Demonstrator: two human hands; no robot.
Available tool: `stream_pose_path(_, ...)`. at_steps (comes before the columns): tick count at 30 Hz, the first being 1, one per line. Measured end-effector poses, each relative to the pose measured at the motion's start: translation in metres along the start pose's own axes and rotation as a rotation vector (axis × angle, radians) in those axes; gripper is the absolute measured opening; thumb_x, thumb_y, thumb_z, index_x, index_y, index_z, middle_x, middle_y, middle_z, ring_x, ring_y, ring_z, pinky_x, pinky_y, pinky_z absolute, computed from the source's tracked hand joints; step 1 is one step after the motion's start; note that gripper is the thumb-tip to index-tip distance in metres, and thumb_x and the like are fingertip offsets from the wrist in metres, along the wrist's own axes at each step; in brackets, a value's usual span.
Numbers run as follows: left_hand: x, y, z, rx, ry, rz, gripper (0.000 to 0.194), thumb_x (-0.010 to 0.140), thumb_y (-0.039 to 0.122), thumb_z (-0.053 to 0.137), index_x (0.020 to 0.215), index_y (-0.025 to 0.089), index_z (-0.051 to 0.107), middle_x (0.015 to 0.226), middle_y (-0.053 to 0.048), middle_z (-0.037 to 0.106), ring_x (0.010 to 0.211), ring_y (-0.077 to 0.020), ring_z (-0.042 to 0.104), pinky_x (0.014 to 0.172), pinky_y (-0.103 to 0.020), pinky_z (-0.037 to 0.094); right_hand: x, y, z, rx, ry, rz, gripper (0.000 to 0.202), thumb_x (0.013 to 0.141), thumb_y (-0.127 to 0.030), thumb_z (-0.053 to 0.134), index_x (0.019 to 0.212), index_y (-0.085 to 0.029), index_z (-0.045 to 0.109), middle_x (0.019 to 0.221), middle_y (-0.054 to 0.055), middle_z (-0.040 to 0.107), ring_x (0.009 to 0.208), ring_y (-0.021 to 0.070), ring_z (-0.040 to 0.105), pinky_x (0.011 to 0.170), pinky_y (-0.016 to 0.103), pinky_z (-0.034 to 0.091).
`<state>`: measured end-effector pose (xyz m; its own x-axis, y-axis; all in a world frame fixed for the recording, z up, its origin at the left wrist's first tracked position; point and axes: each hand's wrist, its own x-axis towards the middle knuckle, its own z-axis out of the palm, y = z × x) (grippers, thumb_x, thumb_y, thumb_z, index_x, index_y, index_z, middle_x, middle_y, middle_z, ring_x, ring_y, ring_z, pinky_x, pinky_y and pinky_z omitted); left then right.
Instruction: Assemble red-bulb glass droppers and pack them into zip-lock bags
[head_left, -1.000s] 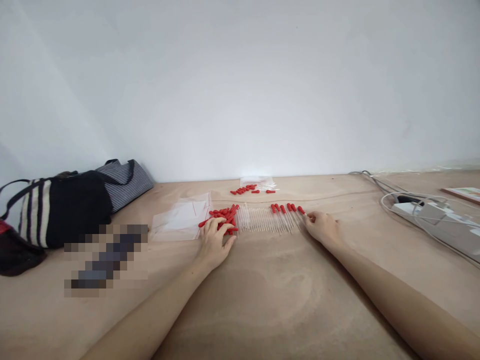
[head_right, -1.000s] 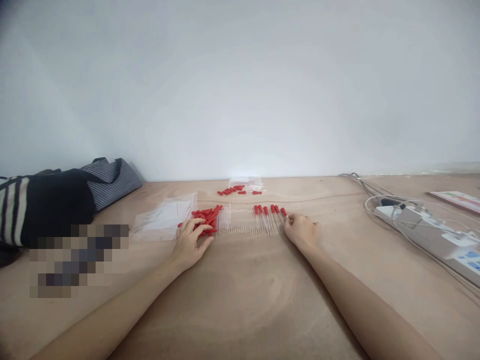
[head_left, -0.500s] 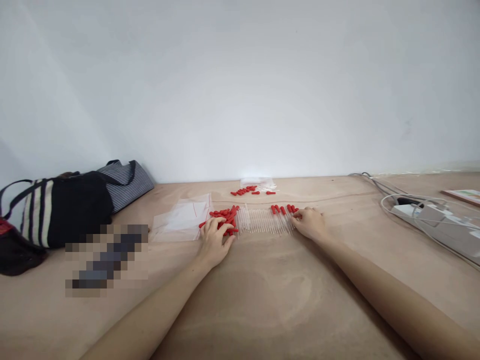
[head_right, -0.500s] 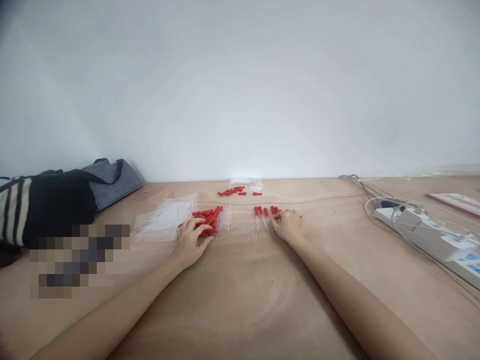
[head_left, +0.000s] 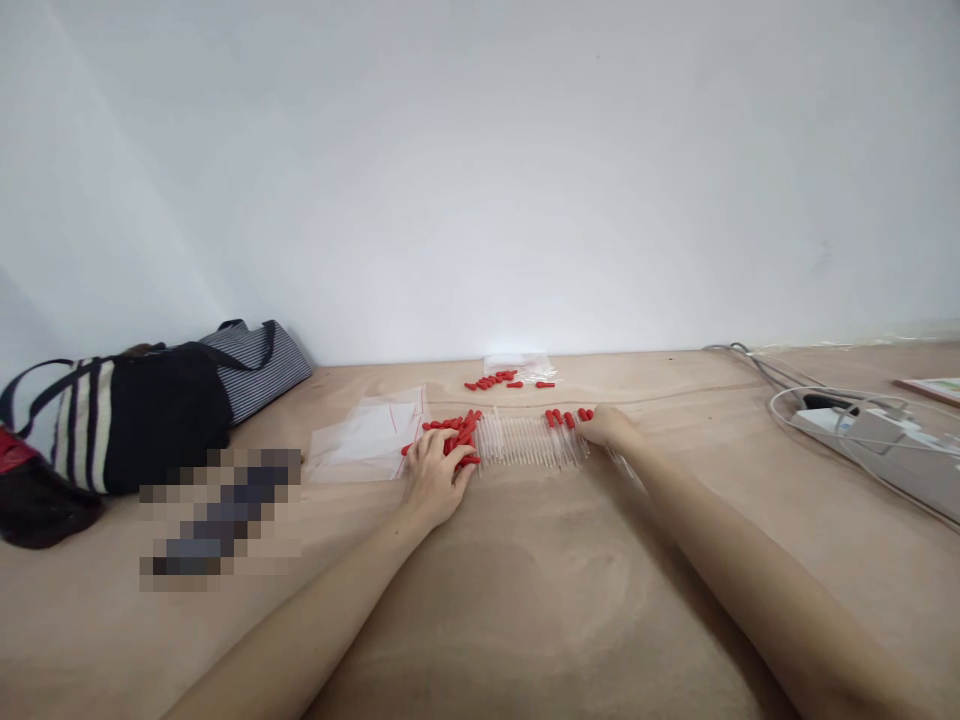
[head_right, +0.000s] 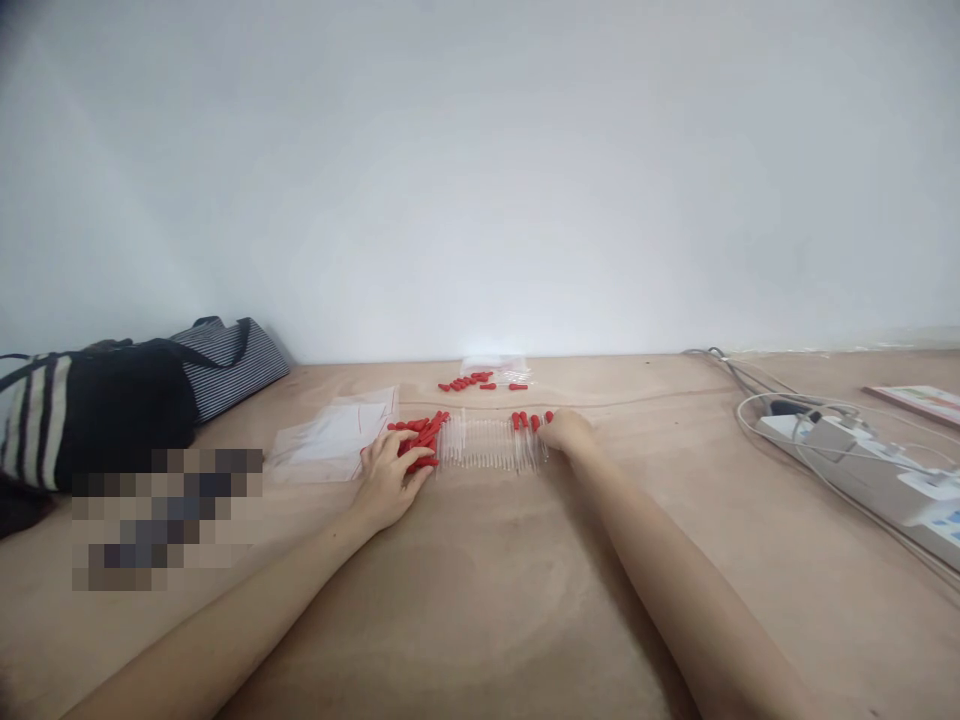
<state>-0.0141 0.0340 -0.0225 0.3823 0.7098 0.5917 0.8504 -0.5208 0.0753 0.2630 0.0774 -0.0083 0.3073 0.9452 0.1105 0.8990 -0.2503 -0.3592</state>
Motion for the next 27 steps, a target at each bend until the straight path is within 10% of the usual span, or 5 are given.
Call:
stream_pose_path(7, 0.002, 0.004, -0.003, -0.041, 0.027, 0.036, 0.004, 0.076, 0.021, 0.055, 0.077, 0.020, 0.060, 0.100, -0.007, 0.054, 0.101, -0.0252, 0.043, 0.084, -0.041, 0.031, -0.032, 0.003, -0.013, 0.053, 0.026, -0.108, 0.025, 0.079, -0.032, 0.039, 0.067, -0.018, 0.056, 0.071, 0.007, 0.063, 0.077, 0.0211, 0.056, 0.068, 0.031, 0.035)
stream_pose_path(16, -0.015, 0.038, -0.011, -0.340, -0.159, 0.047, 0.011, 0.080, 0.021, 0.050, 0.090, 0.019, 0.056, 0.082, -0.001, 0.063, 0.078, -0.0171, 0.054, 0.073, -0.034, 0.032, -0.105, 0.005, 0.017, 0.359, 0.195, -0.816, 0.026, 0.082, -0.014, 0.038, 0.104, -0.019, 0.051, 0.081, 0.005, 0.061, 0.079, 0.0171, 0.053, 0.078, 0.035, 0.031)
stream_pose_path(27, -0.014, 0.037, -0.006, -0.423, -0.149, 0.023, 0.012, 0.080, 0.022, 0.052, 0.088, 0.020, 0.061, 0.080, -0.001, 0.064, 0.079, -0.0176, 0.054, 0.073, -0.034, 0.034, -0.117, -0.008, 0.016, 0.350, 0.119, -0.795, 0.020, 0.083, -0.015, 0.040, 0.089, -0.023, 0.057, 0.081, 0.001, 0.063, 0.075, 0.0130, 0.056, 0.090, 0.042, 0.016)
